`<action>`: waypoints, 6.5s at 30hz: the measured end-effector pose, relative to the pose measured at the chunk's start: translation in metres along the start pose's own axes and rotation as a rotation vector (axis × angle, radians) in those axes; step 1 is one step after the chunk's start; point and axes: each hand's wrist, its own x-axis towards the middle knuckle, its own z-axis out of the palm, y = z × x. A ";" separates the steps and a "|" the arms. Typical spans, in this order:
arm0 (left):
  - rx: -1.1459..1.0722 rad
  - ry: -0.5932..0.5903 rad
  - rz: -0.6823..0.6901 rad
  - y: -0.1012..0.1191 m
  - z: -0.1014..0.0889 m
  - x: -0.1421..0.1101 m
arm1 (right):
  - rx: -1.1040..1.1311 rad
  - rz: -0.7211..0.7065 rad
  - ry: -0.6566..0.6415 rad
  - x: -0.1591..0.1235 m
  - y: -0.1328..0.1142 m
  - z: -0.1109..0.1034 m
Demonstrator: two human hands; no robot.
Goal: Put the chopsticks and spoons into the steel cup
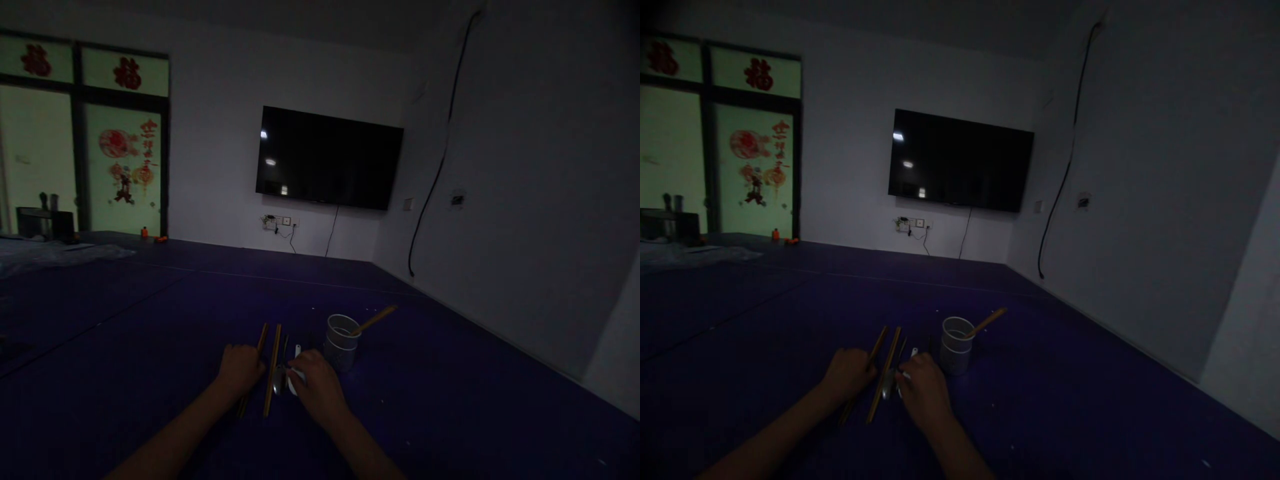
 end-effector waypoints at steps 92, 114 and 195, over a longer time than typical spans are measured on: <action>-0.378 0.391 0.246 0.010 0.023 0.000 | -0.186 0.320 0.731 0.010 0.083 -0.060; -0.371 0.335 0.209 0.012 0.019 -0.003 | -0.078 0.422 0.639 0.006 0.085 -0.058; -0.347 0.141 0.163 0.010 0.023 0.000 | -0.316 0.512 0.584 0.010 0.088 -0.064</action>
